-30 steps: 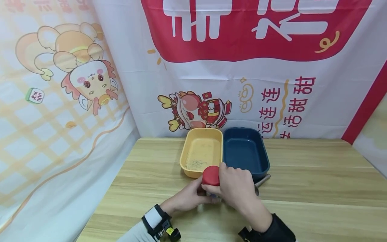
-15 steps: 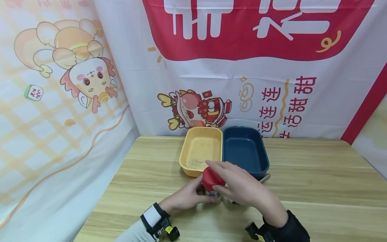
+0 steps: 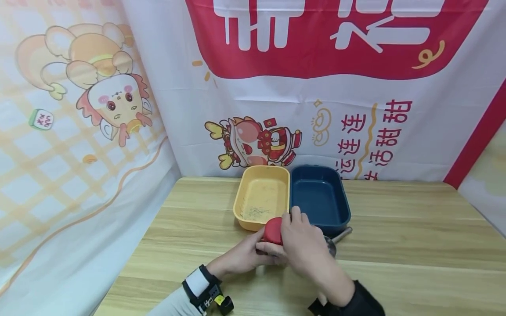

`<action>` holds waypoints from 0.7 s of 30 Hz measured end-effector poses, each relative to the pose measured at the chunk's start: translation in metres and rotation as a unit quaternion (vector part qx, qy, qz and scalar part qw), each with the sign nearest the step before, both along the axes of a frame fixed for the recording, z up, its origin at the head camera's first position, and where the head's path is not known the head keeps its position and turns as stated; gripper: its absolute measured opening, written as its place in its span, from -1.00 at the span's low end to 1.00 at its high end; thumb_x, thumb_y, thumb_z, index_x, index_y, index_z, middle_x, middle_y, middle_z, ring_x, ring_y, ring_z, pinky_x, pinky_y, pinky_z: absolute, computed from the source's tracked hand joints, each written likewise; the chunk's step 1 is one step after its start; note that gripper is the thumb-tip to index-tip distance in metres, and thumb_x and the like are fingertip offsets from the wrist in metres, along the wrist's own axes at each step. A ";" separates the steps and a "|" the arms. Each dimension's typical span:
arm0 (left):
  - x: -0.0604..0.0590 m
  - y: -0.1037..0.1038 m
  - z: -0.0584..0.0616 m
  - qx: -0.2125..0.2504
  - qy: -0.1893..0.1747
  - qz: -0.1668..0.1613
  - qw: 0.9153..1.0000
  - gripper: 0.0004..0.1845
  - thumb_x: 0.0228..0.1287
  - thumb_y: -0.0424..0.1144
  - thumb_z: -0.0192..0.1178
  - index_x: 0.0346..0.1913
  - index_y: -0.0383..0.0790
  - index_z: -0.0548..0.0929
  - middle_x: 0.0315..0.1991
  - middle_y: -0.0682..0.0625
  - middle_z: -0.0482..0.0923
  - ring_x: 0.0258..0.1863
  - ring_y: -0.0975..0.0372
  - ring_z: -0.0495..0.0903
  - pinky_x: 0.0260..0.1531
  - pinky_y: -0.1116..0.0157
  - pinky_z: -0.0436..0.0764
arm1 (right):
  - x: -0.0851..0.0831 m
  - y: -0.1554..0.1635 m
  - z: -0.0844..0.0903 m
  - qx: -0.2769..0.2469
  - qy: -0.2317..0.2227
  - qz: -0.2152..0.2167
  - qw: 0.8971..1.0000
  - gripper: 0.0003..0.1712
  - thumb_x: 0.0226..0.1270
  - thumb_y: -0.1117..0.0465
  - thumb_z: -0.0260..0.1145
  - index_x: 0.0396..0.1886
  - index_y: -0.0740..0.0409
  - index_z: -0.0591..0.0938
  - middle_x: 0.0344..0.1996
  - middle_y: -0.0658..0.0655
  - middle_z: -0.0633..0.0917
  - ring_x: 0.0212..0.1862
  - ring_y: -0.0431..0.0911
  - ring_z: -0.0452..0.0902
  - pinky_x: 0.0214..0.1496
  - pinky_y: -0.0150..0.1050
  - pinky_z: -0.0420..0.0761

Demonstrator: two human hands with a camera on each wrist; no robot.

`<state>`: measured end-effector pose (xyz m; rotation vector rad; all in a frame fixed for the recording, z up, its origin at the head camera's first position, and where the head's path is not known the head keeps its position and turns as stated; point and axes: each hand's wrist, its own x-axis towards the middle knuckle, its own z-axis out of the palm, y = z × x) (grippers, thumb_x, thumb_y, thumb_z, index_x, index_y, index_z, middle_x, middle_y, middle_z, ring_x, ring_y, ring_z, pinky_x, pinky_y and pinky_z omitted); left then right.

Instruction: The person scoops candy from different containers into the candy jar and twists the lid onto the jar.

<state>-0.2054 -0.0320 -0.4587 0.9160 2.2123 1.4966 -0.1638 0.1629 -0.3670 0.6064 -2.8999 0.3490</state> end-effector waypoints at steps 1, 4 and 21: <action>0.000 0.000 0.000 -0.002 -0.001 0.003 1.000 -0.24 0.37 -0.07 0.36 0.50 0.42 0.21 0.32 0.28 0.48 0.20 0.36 0.52 0.31 0.33 0.49 | 0.000 0.005 0.004 -0.020 -0.018 0.033 0.999 0.02 0.19 -0.50 0.31 0.31 0.24 0.51 0.11 0.24 0.54 0.00 0.06 0.52 -0.23 -0.04 0.71; 0.001 -0.001 0.001 -0.004 -0.002 0.007 1.000 -0.24 0.36 -0.04 0.36 0.49 0.47 0.21 0.29 0.29 0.51 0.17 0.35 0.53 0.28 0.29 0.50 | 0.000 0.019 0.013 -0.063 -0.058 0.134 0.987 -0.08 0.30 -0.17 0.45 0.56 0.03 0.35 0.44 0.18 0.40 0.31 0.09 0.40 0.17 0.11 0.66; 0.001 0.002 -0.001 -0.025 0.015 0.001 1.000 -0.32 0.34 -0.06 0.38 0.43 0.36 0.34 0.27 0.30 0.50 0.15 0.36 0.52 0.29 0.31 0.52 | -0.003 -0.007 -0.001 -0.005 0.131 -0.002 0.991 -0.35 0.16 -0.39 0.44 -0.27 0.14 0.69 -0.45 0.06 0.48 -0.52 -0.10 0.32 -0.65 -0.34 0.33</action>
